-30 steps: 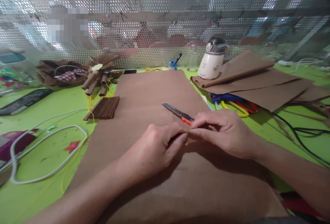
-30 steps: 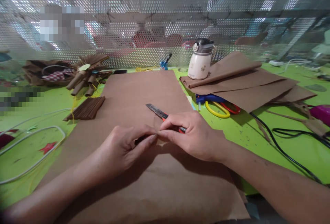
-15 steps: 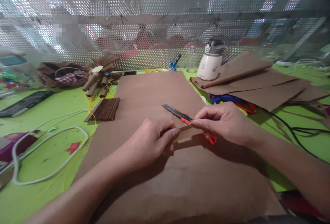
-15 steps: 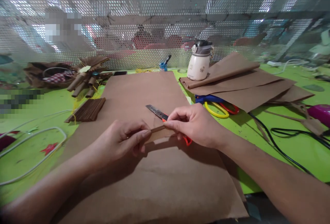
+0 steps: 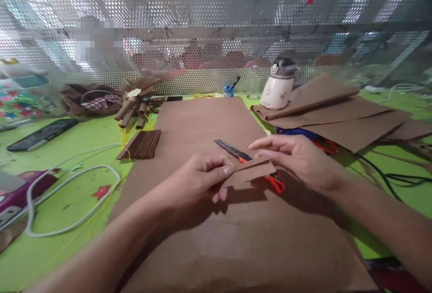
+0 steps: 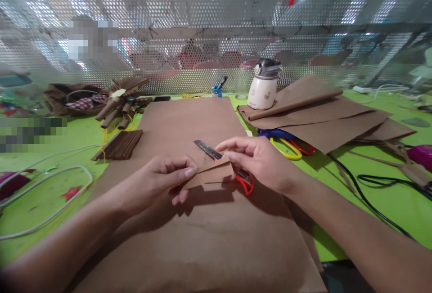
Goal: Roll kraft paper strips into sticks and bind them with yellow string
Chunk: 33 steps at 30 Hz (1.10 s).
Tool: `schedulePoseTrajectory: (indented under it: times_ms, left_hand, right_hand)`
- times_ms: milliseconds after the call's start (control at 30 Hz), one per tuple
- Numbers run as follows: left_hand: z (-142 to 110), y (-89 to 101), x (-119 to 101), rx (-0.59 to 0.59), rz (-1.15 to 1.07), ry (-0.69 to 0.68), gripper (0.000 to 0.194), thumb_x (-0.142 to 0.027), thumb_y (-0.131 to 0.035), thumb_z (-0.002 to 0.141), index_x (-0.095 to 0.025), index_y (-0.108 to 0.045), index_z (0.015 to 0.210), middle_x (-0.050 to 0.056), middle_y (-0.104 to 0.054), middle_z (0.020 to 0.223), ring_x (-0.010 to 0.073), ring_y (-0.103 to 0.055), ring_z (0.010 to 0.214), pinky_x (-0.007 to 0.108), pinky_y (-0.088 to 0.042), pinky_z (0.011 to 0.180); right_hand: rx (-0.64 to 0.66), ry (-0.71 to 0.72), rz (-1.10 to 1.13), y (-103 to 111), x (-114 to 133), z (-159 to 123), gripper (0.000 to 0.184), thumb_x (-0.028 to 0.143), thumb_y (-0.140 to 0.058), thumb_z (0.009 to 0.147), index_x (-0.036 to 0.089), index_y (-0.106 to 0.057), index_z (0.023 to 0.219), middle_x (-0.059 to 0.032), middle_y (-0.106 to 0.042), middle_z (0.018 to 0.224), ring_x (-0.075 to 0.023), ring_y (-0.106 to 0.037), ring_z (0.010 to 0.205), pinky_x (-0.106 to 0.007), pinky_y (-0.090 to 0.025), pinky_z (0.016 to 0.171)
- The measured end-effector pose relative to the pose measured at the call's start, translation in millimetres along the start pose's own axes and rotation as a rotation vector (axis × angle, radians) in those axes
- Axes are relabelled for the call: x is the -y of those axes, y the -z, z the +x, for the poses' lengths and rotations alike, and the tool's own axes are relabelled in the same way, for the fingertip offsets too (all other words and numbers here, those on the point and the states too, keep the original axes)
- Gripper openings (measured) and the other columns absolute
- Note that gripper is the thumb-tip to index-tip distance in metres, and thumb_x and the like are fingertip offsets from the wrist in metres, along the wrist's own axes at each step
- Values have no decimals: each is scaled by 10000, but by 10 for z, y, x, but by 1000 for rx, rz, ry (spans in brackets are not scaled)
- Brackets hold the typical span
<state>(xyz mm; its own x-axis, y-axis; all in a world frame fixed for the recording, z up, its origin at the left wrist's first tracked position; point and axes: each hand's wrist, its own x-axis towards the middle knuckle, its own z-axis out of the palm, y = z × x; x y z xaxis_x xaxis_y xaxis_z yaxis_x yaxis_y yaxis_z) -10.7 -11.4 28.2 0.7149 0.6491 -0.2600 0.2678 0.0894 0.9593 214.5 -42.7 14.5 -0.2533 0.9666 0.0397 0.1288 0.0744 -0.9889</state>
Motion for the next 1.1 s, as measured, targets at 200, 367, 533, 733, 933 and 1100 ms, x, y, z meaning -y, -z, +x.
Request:
schedulePoseTrajectory:
  times_ms: [200, 367, 533, 733, 933, 1100]
  left_hand:
    - [-35, -5, 43, 269, -108, 8, 271, -378, -431, 905, -148, -557, 833, -16, -544, 557, 81, -491, 495, 205, -373, 524]
    - [33, -43, 88, 262, -107, -29, 250, -347, -471, 890, -133, -599, 871, 44, -611, 741, 109, -562, 658, 235, -422, 636]
    - [36, -85, 57, -151, -94, -171, 253, -369, -496, 869, -145, -610, 900, 26, -603, 790, 105, -542, 681, 228, -443, 638]
    - [19, -157, 28, -159, 172, -243, 99, -202, -603, 778, -144, -646, 845, 36, -663, 840, 145, -595, 780, 239, -466, 692]
    - [43, -120, 42, -345, 177, -262, 53, -166, -572, 787, -132, -610, 772, -25, -564, 613, 84, -511, 566, 184, -397, 525]
    - [48, -119, 59, -305, 61, -268, 82, -129, -577, 778, -132, -614, 851, -2, -609, 731, 92, -549, 636, 195, -430, 573]
  right_hand:
    - [240, 142, -23, -128, 91, -89, 152, 189, -665, 761, 175, -699, 909, -37, -668, 863, -147, -624, 782, -244, -502, 679]
    - [231, 59, 80, -153, 99, -103, 147, 257, -579, 842, 177, -666, 930, -50, -669, 861, -162, -628, 801, -293, -504, 745]
    - [308, 17, -189, -154, 108, -98, 182, 283, -496, 887, 194, -637, 959, -23, -638, 855, -141, -579, 784, -250, -471, 698]
    - [203, 45, -405, -200, 85, -82, 236, 307, -500, 876, 166, -654, 768, -6, -571, 694, -117, -514, 651, -226, -412, 573]
    - [18, -50, -146, -210, 22, -74, 135, 295, -602, 809, 187, -646, 877, 25, -533, 691, -73, -492, 502, -209, -395, 467]
    - [-28, 8, -88, -206, 27, -67, 133, 277, -622, 792, 181, -665, 874, 13, -541, 736, -74, -478, 533, -213, -383, 471]
